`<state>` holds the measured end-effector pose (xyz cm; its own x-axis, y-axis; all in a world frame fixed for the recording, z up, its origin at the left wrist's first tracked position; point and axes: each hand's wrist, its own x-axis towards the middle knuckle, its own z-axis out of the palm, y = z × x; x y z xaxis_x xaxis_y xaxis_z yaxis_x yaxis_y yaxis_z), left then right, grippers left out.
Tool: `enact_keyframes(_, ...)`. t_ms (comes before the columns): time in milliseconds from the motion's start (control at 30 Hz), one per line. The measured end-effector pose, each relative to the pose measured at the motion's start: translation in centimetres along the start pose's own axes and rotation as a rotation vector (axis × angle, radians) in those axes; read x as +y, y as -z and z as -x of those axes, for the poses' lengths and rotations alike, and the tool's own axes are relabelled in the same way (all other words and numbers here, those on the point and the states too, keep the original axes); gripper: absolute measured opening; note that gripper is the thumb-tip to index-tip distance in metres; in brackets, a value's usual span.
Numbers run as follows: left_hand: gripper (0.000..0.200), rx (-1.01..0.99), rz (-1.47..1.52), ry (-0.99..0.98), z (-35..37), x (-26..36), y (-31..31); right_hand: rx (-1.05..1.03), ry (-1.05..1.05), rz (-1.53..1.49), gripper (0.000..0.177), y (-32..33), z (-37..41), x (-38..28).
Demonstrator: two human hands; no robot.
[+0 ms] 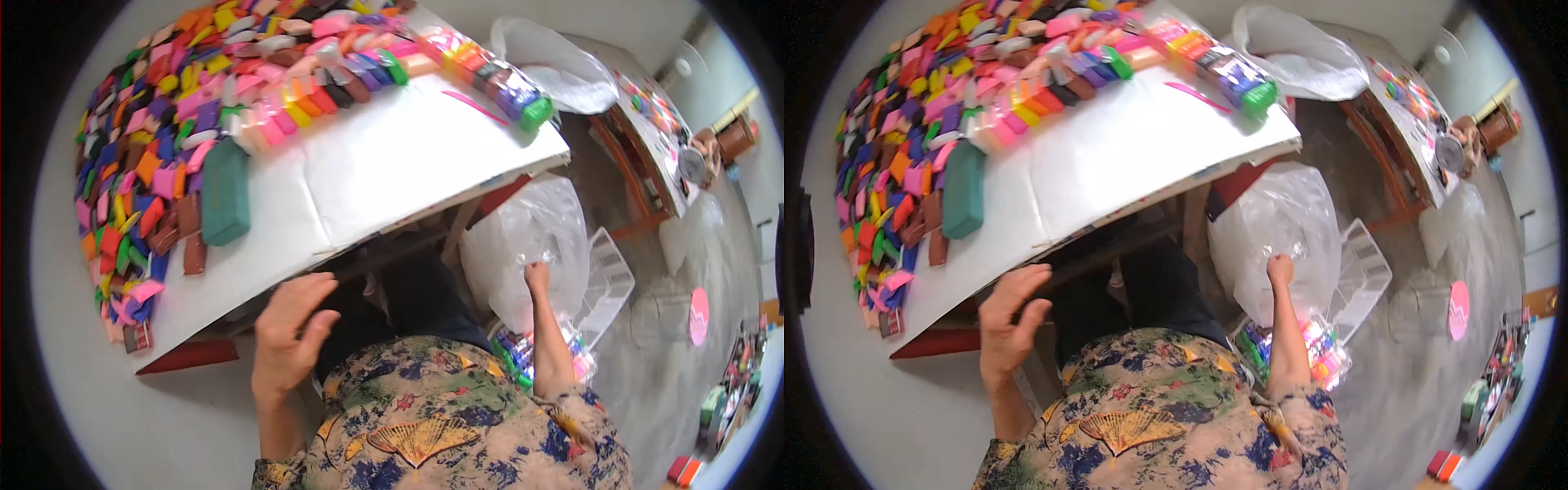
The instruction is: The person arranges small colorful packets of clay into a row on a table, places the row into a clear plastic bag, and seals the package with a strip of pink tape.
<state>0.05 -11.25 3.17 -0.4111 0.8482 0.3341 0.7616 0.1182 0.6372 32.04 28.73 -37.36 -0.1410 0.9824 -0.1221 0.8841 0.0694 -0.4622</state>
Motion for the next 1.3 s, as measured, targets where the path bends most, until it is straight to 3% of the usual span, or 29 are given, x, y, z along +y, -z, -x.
enact_keyframes(100,0.023,0.238,-0.018,-0.012,0.2,-1.2,0.3,0.118,-0.168,0.017,0.029,-2.5,-0.4,1.8)
enact_keyframes(167,0.018,0.397,0.028,0.041,-0.1,-2.2,0.3,-0.018,-0.165,0.022,0.031,-3.7,-1.3,2.1)
enact_keyframes(233,0.015,0.484,-0.024,0.054,-1.8,-2.9,-0.1,0.035,-0.073,-0.072,0.032,-7.9,-2.8,5.2)
enact_keyframes(300,0.014,0.523,-0.025,0.089,-3.3,-4.1,-0.8,0.107,-0.243,-0.226,0.048,-14.1,-5.7,9.1)
enact_keyframes(367,0.015,0.529,-0.067,0.094,-4.3,-4.4,-1.5,0.079,-0.344,-0.312,0.061,-15.8,-6.4,9.1)
enact_keyframes(433,0.015,0.557,-0.160,0.028,-4.6,-4.6,-1.8,-0.194,-0.492,-0.473,0.062,-10.5,-4.2,4.1)
enact_keyframes(533,0.013,0.567,-0.129,0.040,-4.8,-4.4,-1.9,-0.309,-0.469,-0.375,0.063,-8.7,-3.2,1.1)
enact_keyframes(633,0.011,0.544,-0.117,0.041,-4.9,-4.1,-1.5,-0.073,-0.049,-0.025,0.061,-11.1,-3.1,3.5)
enact_keyframes(733,0.012,0.511,-0.106,0.003,-4.8,-4.1,-1.1,-0.099,-0.235,0.016,0.060,-6.4,-0.5,-0.8)
enact_keyframes(833,0.014,0.479,-0.107,-0.048,-4.8,-4.0,-0.6,0.068,-0.153,0.102,0.050,-3.6,2.2,-2.8)
enact_keyframes(933,0.017,0.457,-0.021,-0.026,-3.9,-2.4,0.7,0.119,0.265,0.100,0.029,-2.0,3.1,-1.8)
enact_keyframes(1033,0.023,0.615,-0.084,-0.225,-2.8,-0.5,3.3,-0.030,0.407,-0.283,0.018,1.6,5.5,-5.2)
enact_keyframes(1133,0.027,0.811,-0.099,-0.253,-0.5,0.9,6.8,0.005,0.607,-0.478,0.013,7.9,11.0,-15.5)
enact_keyframes(1167,0.038,0.951,-0.124,-0.450,-0.4,-0.2,7.7,0.021,0.730,-0.472,0.013,9.4,12.0,-18.3)
enact_keyframes(1200,0.050,1.012,-0.105,-0.330,0.5,0.6,8.9,0.040,0.847,-0.465,0.012,10.8,12.8,-21.0)
enact_keyframes(1233,0.050,1.115,-0.046,-0.343,1.0,1.0,9.9,0.063,0.956,-0.455,0.012,12.0,13.5,-23.6)
enact_keyframes(1300,0.052,1.404,0.214,-0.590,2.0,3.3,12.0,0.141,1.191,-0.412,0.014,14.2,15.1,-28.5)
